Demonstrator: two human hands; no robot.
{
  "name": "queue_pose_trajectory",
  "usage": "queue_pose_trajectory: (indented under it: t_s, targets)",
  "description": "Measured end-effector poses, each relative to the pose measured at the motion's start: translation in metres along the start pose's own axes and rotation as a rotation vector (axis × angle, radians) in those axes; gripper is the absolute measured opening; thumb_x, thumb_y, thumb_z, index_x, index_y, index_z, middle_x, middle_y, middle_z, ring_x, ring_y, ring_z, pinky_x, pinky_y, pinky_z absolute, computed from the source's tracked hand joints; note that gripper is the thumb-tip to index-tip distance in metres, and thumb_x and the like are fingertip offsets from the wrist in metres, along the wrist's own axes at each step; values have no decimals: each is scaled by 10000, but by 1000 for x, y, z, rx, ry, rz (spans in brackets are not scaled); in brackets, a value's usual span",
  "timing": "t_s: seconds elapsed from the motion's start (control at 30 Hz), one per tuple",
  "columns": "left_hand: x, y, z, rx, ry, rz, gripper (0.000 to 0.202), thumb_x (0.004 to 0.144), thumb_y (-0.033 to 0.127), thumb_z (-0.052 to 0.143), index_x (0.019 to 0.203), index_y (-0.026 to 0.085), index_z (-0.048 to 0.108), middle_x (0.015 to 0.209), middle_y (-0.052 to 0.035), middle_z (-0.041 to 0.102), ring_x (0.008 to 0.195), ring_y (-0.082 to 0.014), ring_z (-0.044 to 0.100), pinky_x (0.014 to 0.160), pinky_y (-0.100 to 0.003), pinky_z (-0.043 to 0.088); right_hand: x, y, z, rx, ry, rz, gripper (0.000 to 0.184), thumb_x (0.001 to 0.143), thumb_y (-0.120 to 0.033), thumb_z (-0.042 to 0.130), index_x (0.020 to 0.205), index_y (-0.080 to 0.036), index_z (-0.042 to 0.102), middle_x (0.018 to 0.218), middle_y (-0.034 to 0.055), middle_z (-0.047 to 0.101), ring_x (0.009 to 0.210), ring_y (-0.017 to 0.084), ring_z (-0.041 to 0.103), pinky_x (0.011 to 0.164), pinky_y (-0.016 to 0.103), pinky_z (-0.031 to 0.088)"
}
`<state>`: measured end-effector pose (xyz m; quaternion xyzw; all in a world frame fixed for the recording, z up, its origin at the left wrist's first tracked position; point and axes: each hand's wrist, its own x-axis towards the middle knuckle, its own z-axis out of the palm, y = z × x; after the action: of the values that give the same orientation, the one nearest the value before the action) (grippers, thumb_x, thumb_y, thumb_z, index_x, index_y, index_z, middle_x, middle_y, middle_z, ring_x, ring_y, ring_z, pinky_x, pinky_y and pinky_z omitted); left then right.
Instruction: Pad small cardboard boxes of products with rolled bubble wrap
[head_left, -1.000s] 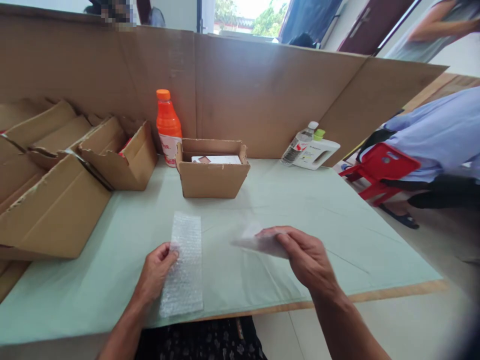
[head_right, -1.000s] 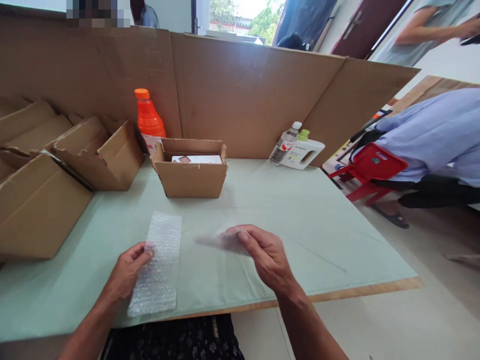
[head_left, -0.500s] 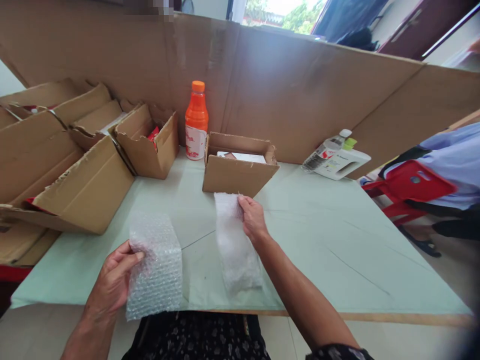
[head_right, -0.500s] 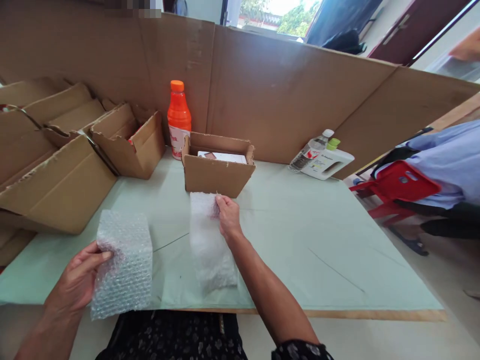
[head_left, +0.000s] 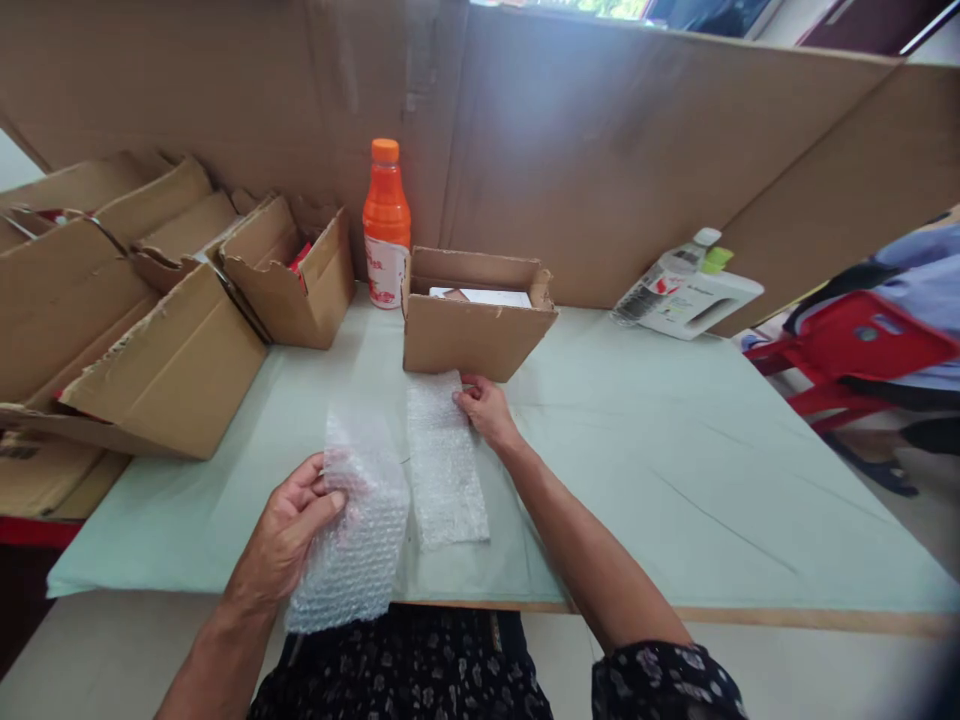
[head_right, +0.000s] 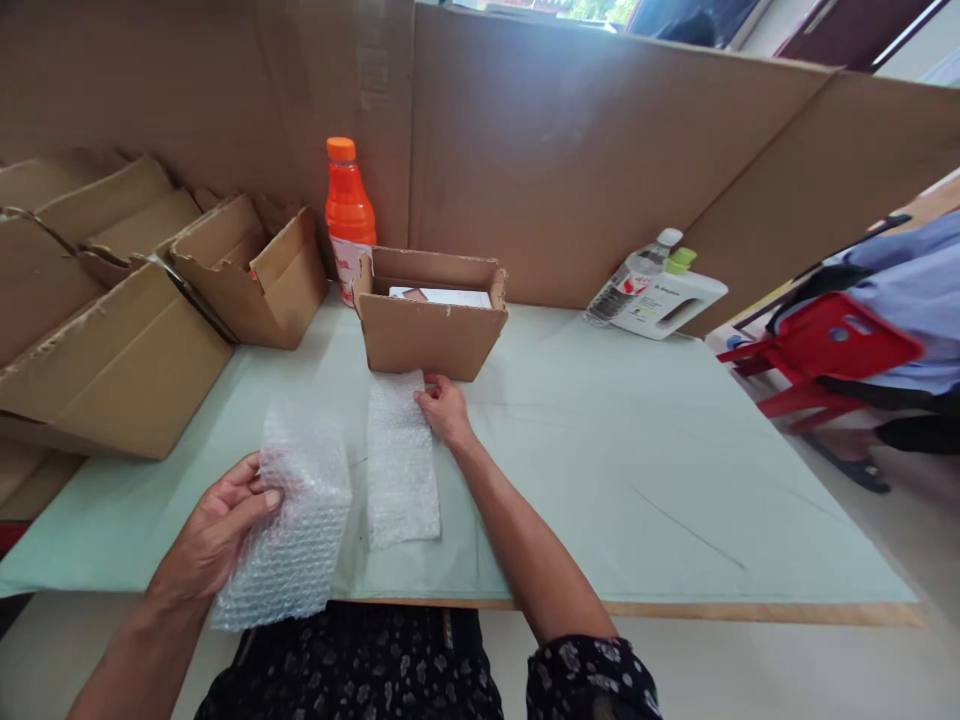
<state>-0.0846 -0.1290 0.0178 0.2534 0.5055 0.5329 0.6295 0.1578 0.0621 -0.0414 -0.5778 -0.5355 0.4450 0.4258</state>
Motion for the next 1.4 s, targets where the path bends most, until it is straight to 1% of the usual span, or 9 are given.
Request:
queue_pose_trajectory:
  t_s: [0.17, 0.37, 0.53, 0.77, 0.93, 1.03, 1.17, 1.3, 1.4]
  targets:
    - [5, 0, 39, -45, -103, 55, 540, 684, 314, 826, 1162, 204, 602, 817, 3, 705, 627, -106, 648, 605, -200, 524, -45, -16, -25, -29, 6, -72, 417, 740, -381, 688, 1113, -200, 649, 1181, 103, 658, 940, 216, 631, 782, 348, 513]
    - [38, -43, 75, 52, -21, -12, 743, 639, 301, 777, 1299, 130, 485, 762, 18, 663, 610, -99, 581, 556, -193, 451, -97, -8, -45, 189, -270, 103, 596, 871, -559, 559, 1315, -162, 535, 788, 5, 629, 667, 151, 592, 631, 296, 486]
    - [47, -71, 66, 327, 14, -7, 815, 680, 265, 690, 1411, 80, 380, 582, 118, 463, 491, -74, 418, 476, -186, 338, -92, 14, -36, -221, -153, -28, 563, 815, -281, 559, 1350, -116, 503, 727, -22, 613, 661, 153, 568, 683, 301, 457]
    - [41, -63, 58, 808, -32, 31, 680, 815, 231, 544, 1462, 127, 365, 664, 76, 522, 524, -113, 490, 535, -238, 407, -95, 10, -30, -593, -147, -136, 467, 873, -227, 532, 1337, -176, 551, 820, 5, 705, 709, 181, 637, 702, 311, 478]
    - [37, -53, 53, 1276, 10, 91, 583, 841, 244, 587, 1405, 138, 487, 698, 20, 634, 682, -202, 603, 684, -315, 449, -130, 9, -65, -790, -224, -455, 351, 915, -176, 495, 1244, -199, 616, 1015, 78, 721, 856, 210, 668, 760, 347, 520]
    - [29, -55, 49, 1434, 13, 265, 492, 892, 281, 549, 1369, 166, 529, 875, -49, 699, 800, -243, 651, 728, -358, 497, -159, 11, -91, -920, -406, -715, 542, 843, -16, 441, 1326, -222, 576, 1325, 140, 628, 1139, 260, 620, 854, 398, 523]
    - [19, -64, 44, 1368, -148, 671, 383, 887, 128, 484, 1237, 207, 618, 1168, -91, 672, 1087, -240, 628, 925, -373, 525, -176, 15, -92, -1033, -558, -849, 636, 849, 8, 479, 1425, -260, 501, 1555, 152, 432, 1395, 301, 440, 966, 465, 483]
    - [16, -68, 39, 1235, -238, 699, 418, 863, 42, 439, 1190, 210, 639, 1140, -77, 670, 1060, -194, 643, 903, -333, 553, -171, 23, -74, -895, -517, -941, 313, 941, -111, 504, 1202, -209, 648, 1440, 173, 558, 1320, 298, 518, 923, 458, 517]
    - [17, -64, 34, 1137, -218, 728, 399, 859, 39, 440, 1157, 192, 657, 1106, -84, 685, 1039, -193, 645, 900, -351, 561, -167, 28, -70, -642, -381, -880, 332, 963, -97, 440, 1164, -238, 665, 1345, 133, 628, 1227, 229, 596, 906, 410, 551]
